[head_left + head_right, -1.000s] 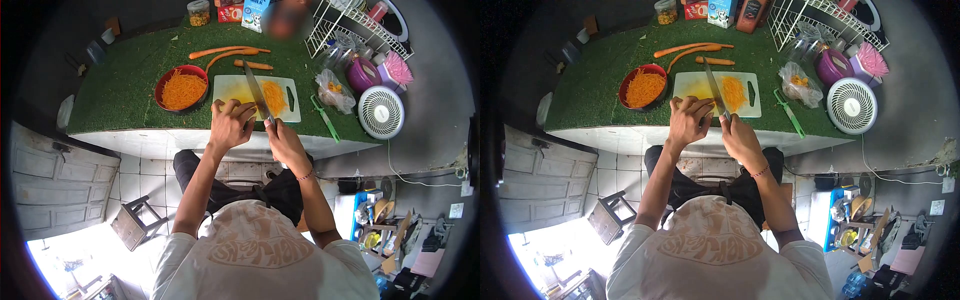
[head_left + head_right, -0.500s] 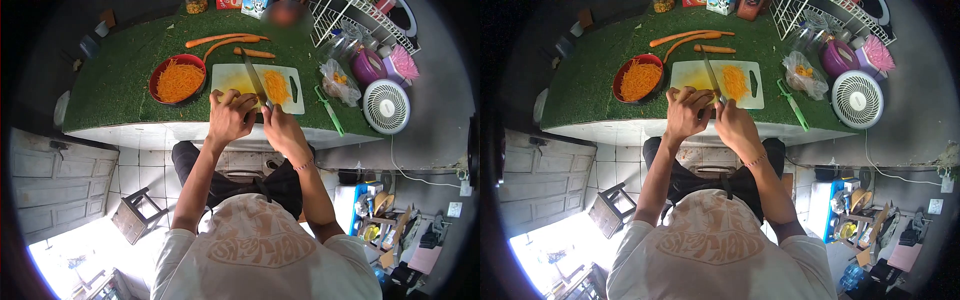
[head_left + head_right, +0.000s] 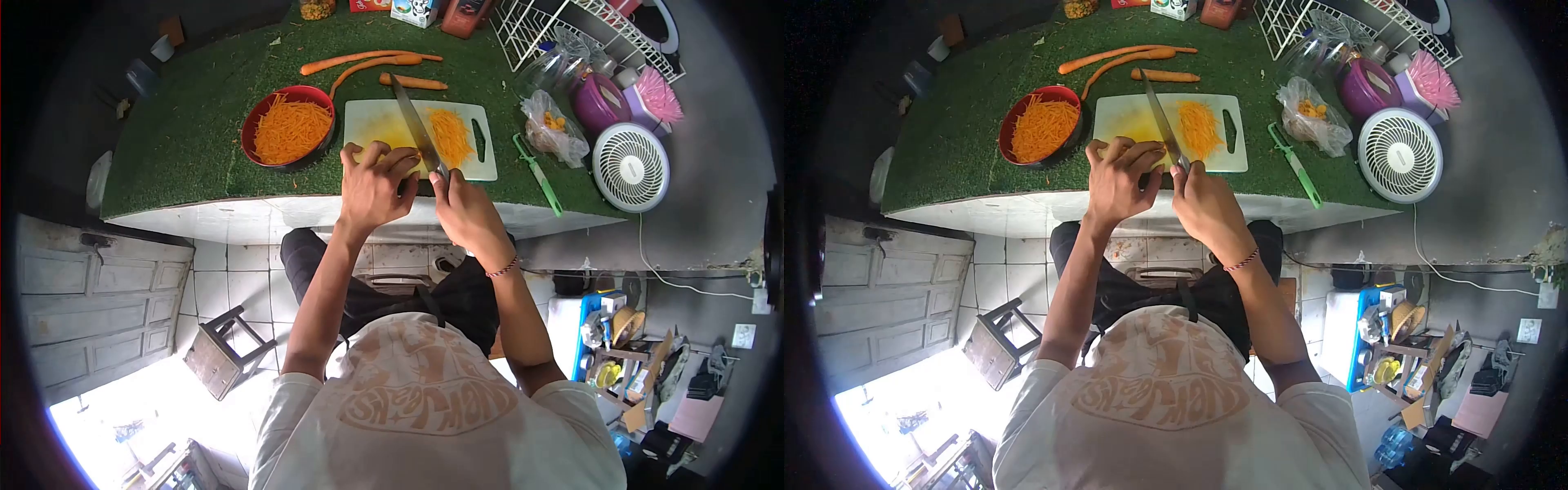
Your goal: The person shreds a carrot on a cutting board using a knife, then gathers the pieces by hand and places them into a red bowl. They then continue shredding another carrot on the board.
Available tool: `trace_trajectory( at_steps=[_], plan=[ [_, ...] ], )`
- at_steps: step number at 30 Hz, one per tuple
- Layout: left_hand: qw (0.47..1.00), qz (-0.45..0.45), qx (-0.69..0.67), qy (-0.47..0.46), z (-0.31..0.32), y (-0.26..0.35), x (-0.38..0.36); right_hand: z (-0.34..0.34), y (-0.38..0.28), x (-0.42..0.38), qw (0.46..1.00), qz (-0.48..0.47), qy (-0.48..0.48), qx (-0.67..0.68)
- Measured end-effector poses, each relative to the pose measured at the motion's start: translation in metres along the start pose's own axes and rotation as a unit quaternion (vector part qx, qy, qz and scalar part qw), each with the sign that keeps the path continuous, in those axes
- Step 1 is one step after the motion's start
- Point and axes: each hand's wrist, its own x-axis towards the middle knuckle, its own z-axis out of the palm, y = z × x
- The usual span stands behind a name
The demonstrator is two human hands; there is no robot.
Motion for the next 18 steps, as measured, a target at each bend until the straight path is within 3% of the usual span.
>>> trace_trajectory(
  at_steps=[1, 3, 5, 9, 13, 18],
  plan=[
    [1.0, 0.0, 0.002, 0.0, 0.0, -0.001, 0.0, -0.006, -0.009, 0.001, 0.998, 0.049, -0.015, 0.019],
    [1.0, 0.002, 0.003, -0.002, 0.0, 0.0, -0.001, 0.018, 0.01, 0.017, 0.997, -0.058, 0.04, -0.039],
    [1.0, 0.006, 0.007, 0.002, 0.0, 0.001, -0.001, 0.034, 0.026, 0.024, 0.991, -0.102, 0.069, -0.043],
    [1.0, 0.003, 0.012, -0.001, -0.002, 0.0, -0.001, 0.035, 0.031, 0.017, 0.993, -0.093, 0.071, 0.005],
    [1.0, 0.001, 0.003, 0.0, 0.0, -0.001, -0.002, 0.021, 0.03, -0.006, 0.973, -0.19, 0.064, -0.115],
    [1.0, 0.006, 0.01, 0.007, 0.002, -0.001, -0.001, 0.012, 0.024, -0.01, 0.99, -0.129, 0.028, -0.052]
  ],
)
